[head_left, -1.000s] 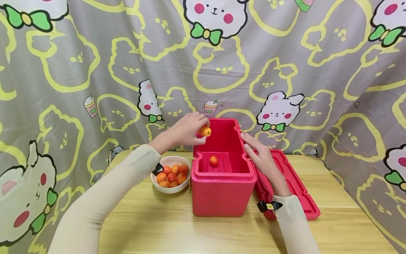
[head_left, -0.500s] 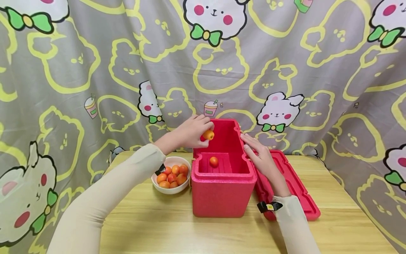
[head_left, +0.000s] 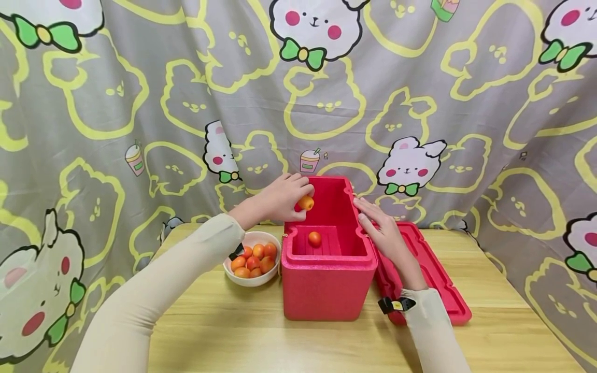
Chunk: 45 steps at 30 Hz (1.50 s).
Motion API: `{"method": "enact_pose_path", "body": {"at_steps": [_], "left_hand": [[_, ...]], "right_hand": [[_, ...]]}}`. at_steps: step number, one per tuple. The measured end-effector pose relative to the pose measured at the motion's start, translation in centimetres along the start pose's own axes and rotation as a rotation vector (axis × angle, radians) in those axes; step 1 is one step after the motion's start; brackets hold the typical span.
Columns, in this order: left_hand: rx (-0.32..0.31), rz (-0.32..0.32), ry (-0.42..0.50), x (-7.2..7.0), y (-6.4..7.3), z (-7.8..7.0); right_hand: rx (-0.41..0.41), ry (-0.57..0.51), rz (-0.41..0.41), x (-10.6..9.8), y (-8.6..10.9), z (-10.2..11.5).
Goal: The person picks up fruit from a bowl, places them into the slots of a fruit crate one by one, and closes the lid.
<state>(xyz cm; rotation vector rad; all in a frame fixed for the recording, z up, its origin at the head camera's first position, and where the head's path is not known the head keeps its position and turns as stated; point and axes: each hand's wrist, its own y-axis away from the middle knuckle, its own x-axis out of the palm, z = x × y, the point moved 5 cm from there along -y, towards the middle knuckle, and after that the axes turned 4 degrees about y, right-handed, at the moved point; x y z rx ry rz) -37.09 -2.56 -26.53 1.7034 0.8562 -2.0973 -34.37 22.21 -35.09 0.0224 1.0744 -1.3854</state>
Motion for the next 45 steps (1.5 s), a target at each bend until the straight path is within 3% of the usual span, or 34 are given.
{"method": "enact_pose_path", "body": {"at_steps": [12,26,31,39,45], "left_hand": [[-0.006,-0.002,0.000,0.4,0.2,0.2],[-0.045,-0.022,0.073,0.4,0.7,1.4],[-0.062,-0.064,0.097,0.4,1.4,2.2],[-0.049,-0.183,0.120,0.3,3.4,3.6],[-0.058,-0.195,0.146,1.5,5.3,4.6]], "right_hand": [[-0.002,-0.008,-0.006,0.1,0.1,0.2],[0.015,-0.005,-0.005,0.0,0.0,0.2],[0.020,-0.014,-0.002,0.0,0.0,0.1],[0.022,-0.016,0.000,0.0,-0.1,0.1],[0.023,-0.014,-0.002,0.0,0.0,0.1]]}}
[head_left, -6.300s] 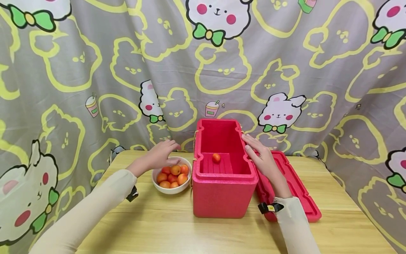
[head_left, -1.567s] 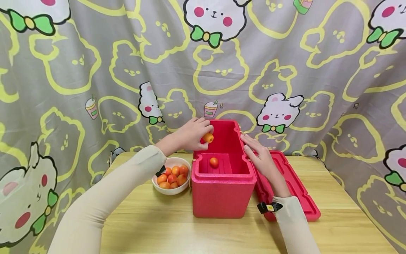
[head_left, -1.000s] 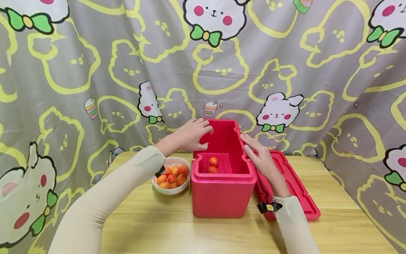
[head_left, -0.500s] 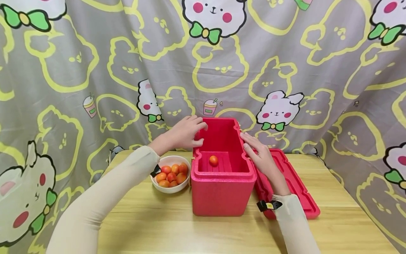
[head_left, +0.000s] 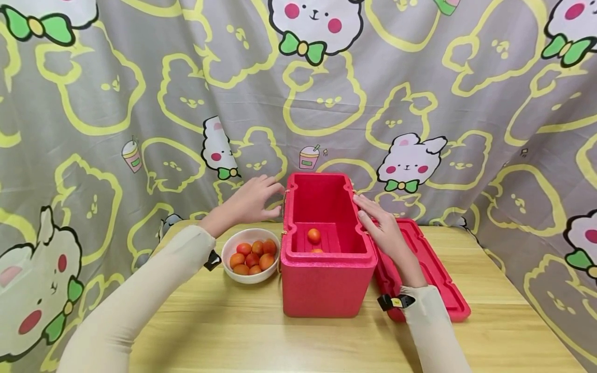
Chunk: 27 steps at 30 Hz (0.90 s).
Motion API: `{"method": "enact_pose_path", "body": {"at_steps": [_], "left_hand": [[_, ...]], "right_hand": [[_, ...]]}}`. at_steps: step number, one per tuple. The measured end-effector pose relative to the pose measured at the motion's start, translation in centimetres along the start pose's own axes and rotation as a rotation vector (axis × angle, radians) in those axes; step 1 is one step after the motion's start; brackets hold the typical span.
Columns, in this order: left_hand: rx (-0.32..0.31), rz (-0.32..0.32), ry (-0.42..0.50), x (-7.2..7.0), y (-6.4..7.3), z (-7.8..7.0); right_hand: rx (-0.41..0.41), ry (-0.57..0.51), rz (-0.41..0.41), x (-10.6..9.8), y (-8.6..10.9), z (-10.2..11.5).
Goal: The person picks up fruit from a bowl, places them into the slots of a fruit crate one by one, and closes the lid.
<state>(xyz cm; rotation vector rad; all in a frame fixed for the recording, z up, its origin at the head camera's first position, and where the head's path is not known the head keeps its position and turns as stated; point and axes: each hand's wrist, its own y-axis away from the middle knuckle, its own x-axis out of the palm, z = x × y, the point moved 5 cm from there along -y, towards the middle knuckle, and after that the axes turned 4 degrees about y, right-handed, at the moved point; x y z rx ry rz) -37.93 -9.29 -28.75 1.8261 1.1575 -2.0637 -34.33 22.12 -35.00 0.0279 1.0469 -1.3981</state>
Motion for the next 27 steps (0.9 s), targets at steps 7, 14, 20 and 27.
{"method": "enact_pose_path", "body": {"at_steps": [7,14,20,27], "left_hand": [[0.014,0.060,0.010,2.2,2.6,0.7],[-0.050,0.252,0.052,4.8,5.2,1.0],[-0.046,0.352,0.107,6.4,6.7,0.7],[-0.063,0.379,0.115,7.7,7.5,0.5]], "right_hand": [[0.002,-0.003,0.000,0.0,0.0,0.0],[-0.007,-0.001,-0.002,0.0,0.0,0.1],[-0.010,0.006,-0.003,0.0,-0.1,0.0],[-0.001,0.008,0.000,0.0,0.0,-0.1]]}}
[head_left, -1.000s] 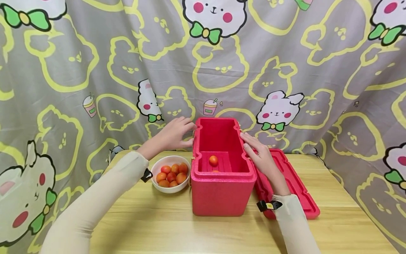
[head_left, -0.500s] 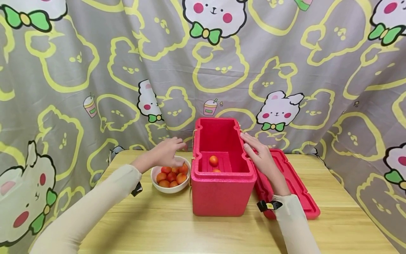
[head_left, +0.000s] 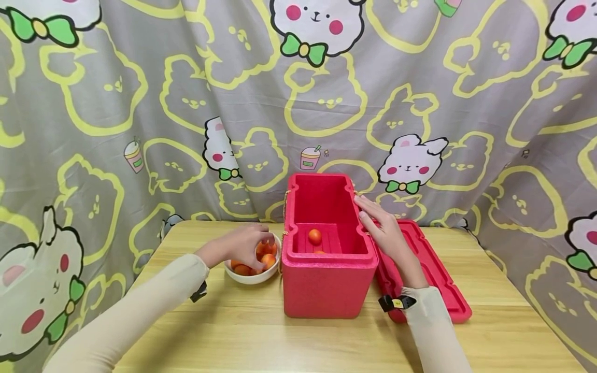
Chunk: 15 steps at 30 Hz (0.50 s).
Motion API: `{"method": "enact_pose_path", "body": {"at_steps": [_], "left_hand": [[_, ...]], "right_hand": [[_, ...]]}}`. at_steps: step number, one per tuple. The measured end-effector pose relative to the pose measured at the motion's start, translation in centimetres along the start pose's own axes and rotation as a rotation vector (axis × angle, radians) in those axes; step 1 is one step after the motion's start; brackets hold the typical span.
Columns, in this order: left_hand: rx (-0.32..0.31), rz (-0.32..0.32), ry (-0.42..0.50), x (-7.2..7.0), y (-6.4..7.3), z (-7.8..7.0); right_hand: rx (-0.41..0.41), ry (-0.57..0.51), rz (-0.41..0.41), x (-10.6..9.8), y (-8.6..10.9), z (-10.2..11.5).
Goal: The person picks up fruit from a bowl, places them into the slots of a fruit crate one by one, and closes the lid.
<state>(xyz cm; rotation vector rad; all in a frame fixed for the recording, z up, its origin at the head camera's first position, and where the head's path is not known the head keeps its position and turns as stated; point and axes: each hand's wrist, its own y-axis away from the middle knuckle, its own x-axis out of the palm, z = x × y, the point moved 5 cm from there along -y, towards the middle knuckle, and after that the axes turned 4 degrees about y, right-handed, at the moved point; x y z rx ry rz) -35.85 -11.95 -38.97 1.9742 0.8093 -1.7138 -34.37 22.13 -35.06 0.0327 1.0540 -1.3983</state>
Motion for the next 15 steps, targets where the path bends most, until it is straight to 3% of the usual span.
{"method": "enact_pose_path", "body": {"at_steps": [7,15], "left_hand": [[0.032,-0.012,-0.044,1.01,-0.22,-0.13],[0.026,-0.037,-0.050,0.85,-0.41,-0.07]], "right_hand": [[-0.004,-0.005,0.006,0.09,0.02,-0.04],[-0.009,-0.007,0.005,0.00,0.02,-0.04]]}}
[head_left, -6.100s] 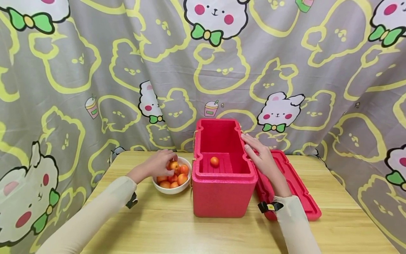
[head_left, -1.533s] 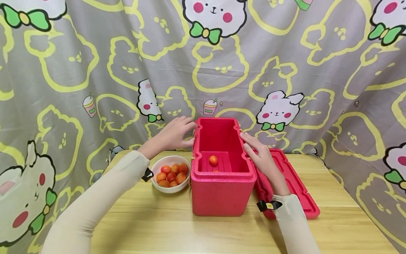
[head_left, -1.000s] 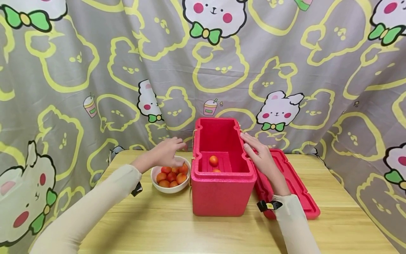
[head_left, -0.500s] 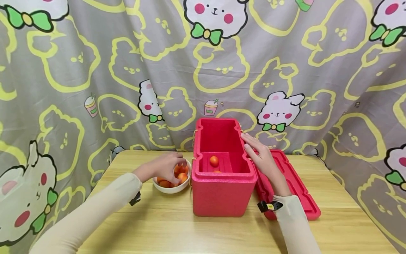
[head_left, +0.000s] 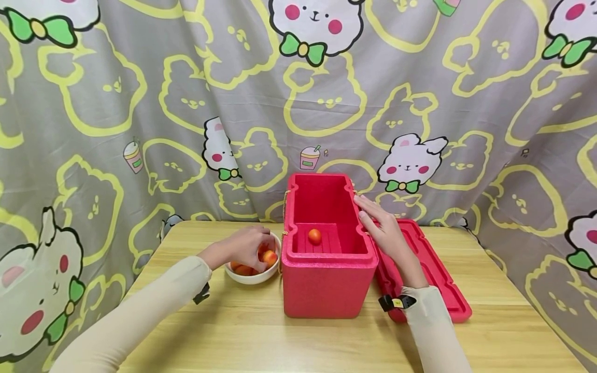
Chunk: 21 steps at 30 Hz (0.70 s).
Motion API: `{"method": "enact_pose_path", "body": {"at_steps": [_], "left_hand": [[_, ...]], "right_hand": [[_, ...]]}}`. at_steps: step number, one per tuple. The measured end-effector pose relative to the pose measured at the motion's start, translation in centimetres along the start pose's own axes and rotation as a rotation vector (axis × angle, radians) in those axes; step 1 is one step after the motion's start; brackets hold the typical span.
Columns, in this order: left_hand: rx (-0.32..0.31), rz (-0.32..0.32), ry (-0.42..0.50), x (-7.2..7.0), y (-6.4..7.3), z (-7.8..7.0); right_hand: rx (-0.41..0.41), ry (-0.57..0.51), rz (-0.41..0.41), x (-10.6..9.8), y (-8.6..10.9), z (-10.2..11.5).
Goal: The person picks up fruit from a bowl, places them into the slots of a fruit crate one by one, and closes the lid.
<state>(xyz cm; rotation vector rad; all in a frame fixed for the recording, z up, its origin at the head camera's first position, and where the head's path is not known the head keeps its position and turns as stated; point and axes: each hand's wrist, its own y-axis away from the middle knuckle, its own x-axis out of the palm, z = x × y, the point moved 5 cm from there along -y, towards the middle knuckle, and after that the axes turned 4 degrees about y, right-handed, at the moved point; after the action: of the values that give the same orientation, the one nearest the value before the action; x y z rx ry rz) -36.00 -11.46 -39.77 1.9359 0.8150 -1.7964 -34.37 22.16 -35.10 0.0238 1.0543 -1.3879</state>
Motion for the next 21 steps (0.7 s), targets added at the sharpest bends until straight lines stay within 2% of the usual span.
{"method": "enact_pose_path", "body": {"at_steps": [9,21], "left_hand": [[-0.049,0.006,0.053,-0.3,0.1,0.2],[-0.080,-0.001,0.041,-0.4,0.3,1.0]], "right_hand": [[-0.004,-0.005,-0.001,0.0,-0.1,-0.1],[0.002,-0.004,0.001,0.0,-0.1,-0.1]]}}
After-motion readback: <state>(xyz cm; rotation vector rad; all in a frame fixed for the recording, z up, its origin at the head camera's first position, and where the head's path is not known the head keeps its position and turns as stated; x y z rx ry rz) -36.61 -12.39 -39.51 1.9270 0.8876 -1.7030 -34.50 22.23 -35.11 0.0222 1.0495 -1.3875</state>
